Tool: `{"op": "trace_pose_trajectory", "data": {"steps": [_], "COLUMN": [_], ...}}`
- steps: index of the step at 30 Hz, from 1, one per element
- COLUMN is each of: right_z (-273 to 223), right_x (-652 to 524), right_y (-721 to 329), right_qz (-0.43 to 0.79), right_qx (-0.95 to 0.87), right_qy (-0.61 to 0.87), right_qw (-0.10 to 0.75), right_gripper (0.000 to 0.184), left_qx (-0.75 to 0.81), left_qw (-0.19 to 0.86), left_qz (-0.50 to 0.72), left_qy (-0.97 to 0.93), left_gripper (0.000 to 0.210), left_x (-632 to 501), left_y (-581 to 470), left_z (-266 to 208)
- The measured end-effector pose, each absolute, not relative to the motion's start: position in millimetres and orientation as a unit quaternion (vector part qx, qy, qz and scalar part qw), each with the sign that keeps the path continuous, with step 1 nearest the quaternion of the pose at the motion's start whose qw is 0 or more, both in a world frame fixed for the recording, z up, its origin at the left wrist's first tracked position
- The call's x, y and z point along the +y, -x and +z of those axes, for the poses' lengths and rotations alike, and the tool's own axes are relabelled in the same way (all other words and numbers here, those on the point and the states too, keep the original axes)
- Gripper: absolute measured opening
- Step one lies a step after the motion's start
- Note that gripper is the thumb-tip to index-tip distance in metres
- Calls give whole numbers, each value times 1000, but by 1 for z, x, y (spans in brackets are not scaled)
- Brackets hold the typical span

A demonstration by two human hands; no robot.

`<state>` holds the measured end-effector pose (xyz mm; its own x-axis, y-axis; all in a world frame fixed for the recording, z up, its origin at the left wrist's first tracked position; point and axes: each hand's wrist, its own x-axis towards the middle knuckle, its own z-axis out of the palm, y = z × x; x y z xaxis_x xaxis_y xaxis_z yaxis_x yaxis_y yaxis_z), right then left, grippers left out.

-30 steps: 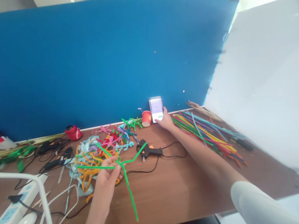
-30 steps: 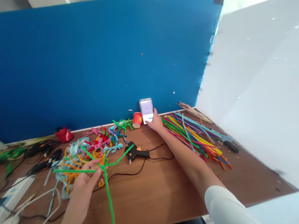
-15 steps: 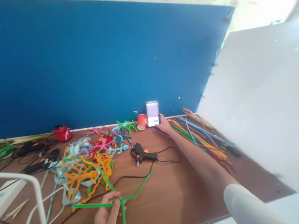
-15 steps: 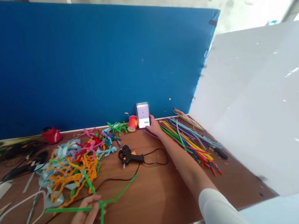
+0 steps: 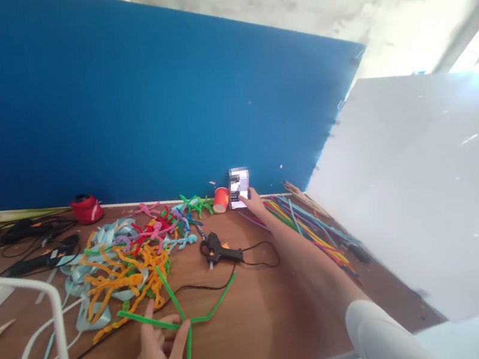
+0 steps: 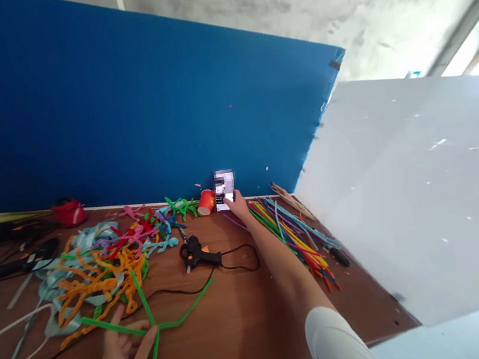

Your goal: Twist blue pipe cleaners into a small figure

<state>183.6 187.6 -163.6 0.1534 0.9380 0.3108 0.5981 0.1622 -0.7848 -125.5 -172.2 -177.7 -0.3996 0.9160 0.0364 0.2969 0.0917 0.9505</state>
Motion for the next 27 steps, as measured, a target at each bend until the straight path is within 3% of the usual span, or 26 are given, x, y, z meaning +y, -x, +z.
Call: {"op": "trace_pose_trajectory", "data": {"steps": [6,9,12,15,18,27], "right_z": [-153,-150,-148,-146,-144,-132], "right_x": [185,176,167,162,162,165], "right_y": [-175,-165,-149,-129,-114,-97], "right_qz": [170,139,99,83,82,62], "right_qx": [-576,-545,-523,-510,-487,-454], "right_qy": [667,696,719,740,765,788], "right_qw": [441,447,446,430,414,410], "right_gripper": [44,66,103,124,127,115], "left_qx": [671,669,697,713,701,699], "left_qw": [290,219,75,-62,-113,-165], "left_qz": [523,557,527,457,435,433], "left_qy": [-438,-441,-481,-528,-554,-545], "left_gripper": [125,129,101,71,66,62], "left_x": [-169,-169,-170,-171,-171,-168], "left_y": [124,120,114,107,101,97], "left_z": [-181,-181,-183,-186,-187,-186]}}
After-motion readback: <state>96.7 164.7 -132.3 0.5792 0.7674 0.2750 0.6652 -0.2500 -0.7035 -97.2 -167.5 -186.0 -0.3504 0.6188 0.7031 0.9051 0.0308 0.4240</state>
